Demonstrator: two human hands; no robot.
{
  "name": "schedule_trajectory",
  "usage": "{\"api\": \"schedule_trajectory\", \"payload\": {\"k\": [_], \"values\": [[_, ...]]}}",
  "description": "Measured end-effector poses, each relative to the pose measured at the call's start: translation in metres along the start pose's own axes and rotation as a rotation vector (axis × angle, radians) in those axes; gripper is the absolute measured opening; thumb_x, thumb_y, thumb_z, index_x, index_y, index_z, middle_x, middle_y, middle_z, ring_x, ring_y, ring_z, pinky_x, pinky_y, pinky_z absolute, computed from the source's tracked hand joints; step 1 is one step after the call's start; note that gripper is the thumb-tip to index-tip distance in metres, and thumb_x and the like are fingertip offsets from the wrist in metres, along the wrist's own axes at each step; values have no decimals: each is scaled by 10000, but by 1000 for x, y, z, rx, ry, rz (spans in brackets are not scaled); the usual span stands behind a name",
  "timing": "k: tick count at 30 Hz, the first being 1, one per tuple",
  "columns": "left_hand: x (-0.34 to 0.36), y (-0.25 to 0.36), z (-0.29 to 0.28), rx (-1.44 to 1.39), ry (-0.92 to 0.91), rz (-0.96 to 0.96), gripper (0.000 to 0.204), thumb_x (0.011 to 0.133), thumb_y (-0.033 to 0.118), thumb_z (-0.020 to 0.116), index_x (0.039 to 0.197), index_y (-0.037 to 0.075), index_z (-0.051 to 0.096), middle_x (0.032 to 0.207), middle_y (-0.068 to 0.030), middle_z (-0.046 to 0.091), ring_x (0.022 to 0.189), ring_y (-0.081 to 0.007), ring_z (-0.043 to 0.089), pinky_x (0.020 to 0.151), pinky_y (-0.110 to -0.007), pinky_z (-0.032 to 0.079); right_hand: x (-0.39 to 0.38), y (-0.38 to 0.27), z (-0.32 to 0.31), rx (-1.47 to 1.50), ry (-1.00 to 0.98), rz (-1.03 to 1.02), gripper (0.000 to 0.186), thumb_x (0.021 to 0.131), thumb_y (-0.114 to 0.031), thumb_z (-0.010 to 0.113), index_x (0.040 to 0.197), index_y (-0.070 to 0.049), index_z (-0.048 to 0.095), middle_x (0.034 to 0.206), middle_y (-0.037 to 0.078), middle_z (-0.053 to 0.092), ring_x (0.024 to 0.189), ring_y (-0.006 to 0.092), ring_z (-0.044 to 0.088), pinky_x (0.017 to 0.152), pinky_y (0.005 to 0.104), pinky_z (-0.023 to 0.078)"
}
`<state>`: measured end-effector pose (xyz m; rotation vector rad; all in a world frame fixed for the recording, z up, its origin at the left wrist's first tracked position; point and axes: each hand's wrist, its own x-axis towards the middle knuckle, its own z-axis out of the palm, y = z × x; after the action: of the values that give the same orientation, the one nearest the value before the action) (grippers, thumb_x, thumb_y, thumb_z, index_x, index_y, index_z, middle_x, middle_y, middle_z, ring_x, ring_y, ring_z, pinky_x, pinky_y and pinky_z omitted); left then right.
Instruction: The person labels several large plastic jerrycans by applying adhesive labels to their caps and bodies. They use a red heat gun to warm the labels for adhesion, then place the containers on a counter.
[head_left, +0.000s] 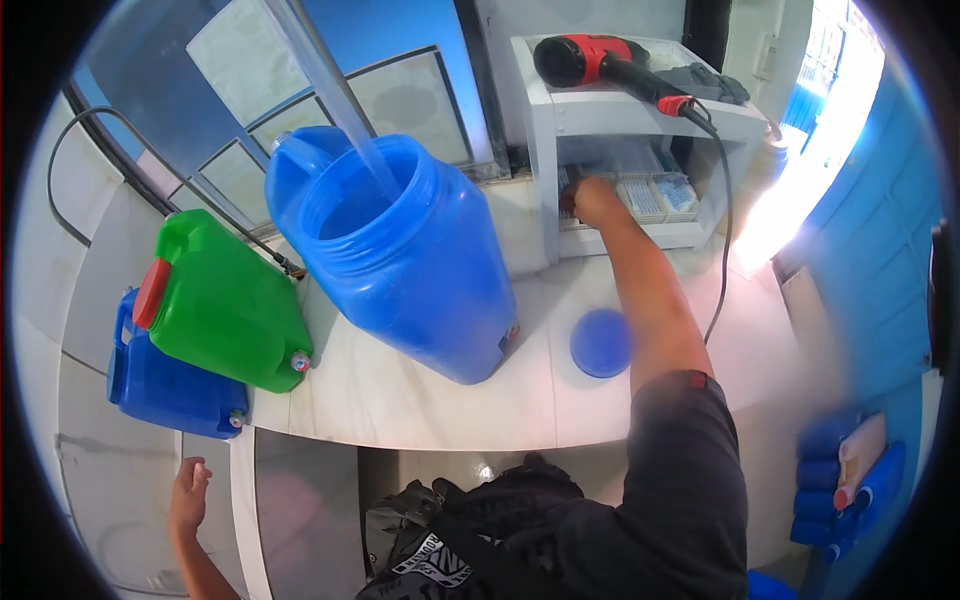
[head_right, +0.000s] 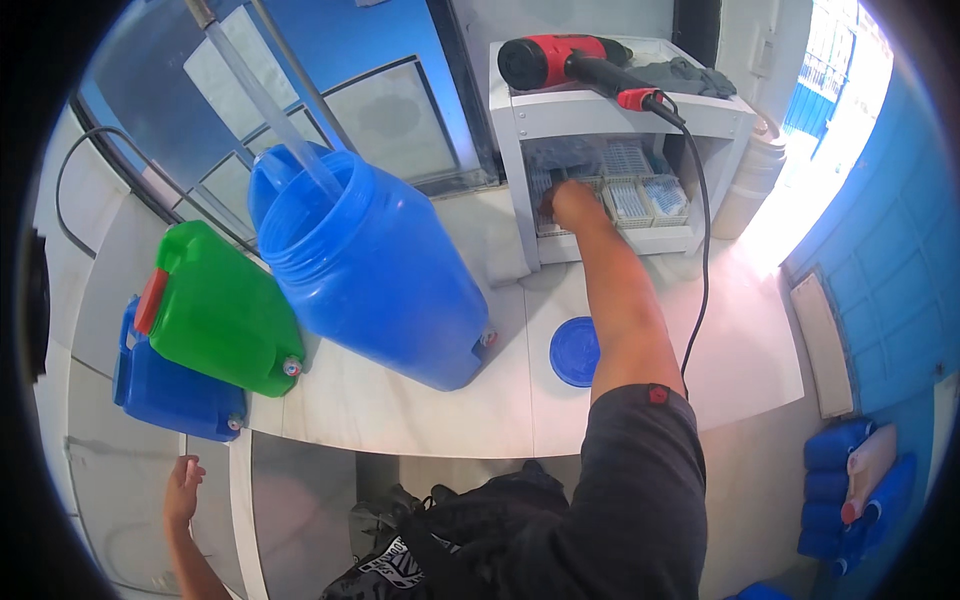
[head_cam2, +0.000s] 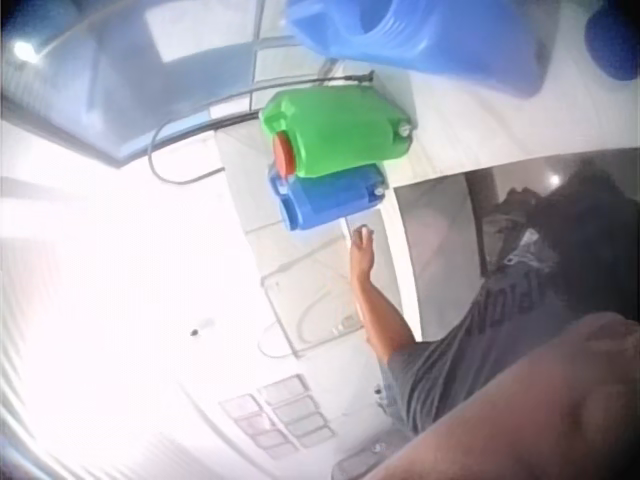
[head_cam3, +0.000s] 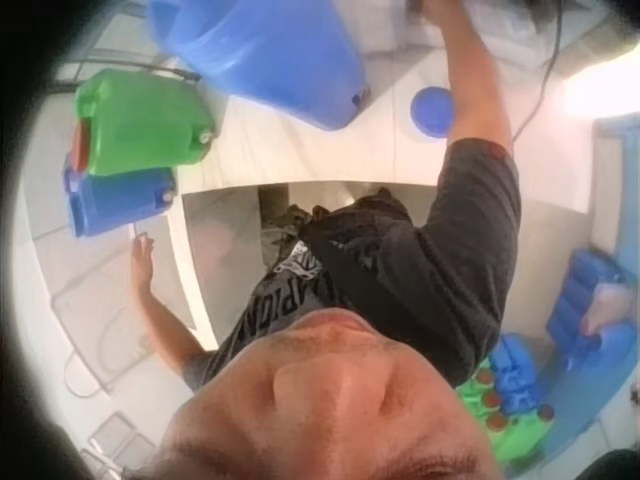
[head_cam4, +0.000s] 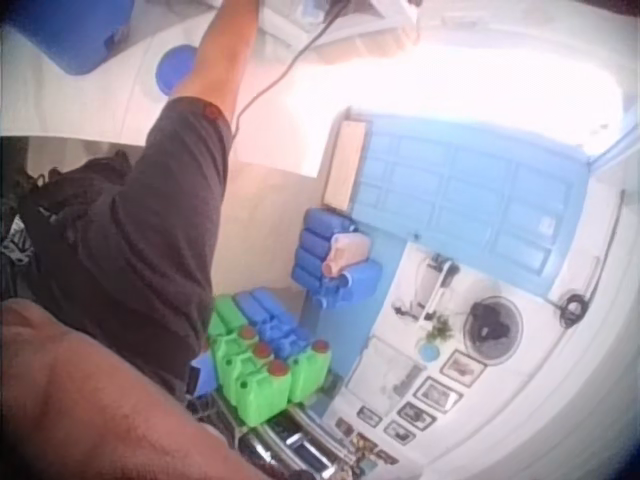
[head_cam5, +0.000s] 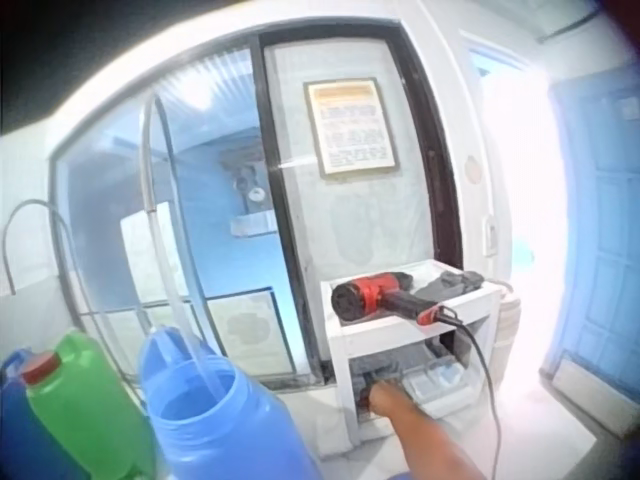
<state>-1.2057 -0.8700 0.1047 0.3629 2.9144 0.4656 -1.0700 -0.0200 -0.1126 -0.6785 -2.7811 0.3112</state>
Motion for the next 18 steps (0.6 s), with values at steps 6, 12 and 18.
{"api": "schedule_trajectory", "payload": {"k": [6, 12, 18], "values": [[-16, 75, 35, -159, -16, 237, 447, 944, 327, 672, 1225, -8, 581, 1091, -150, 670, 1069, -273, 623, 960, -382, 460, -2, -14, -22, 243, 130, 246, 255, 836, -82, 648, 1039, -168, 775, 1056, 141, 728, 1016, 316, 682, 890, 428, 536], [-38, 194, 87, -79, 12, 868, 544, 758, 277, 840, 1182, 14, 622, 1166, -160, 635, 1092, -338, 603, 964, -422, 462, -74, -73, -82, 718, 992, 248, 256, 957, -167, 609, 1160, -32, 689, 1052, 163, 721, 954, 291, 691, 845, 369, 524], [-54, 320, 165, -322, 76, 1197, 652, 740, 278, 868, 1270, 13, 597, 1275, -185, 604, 1175, -368, 568, 977, -440, 466, -241, -225, -116, 1089, 520, 188, 195, 1016, -104, 574, 1172, -14, 648, 1013, 28, 683, 885, 92, 610, 791, 250, 489]]}}
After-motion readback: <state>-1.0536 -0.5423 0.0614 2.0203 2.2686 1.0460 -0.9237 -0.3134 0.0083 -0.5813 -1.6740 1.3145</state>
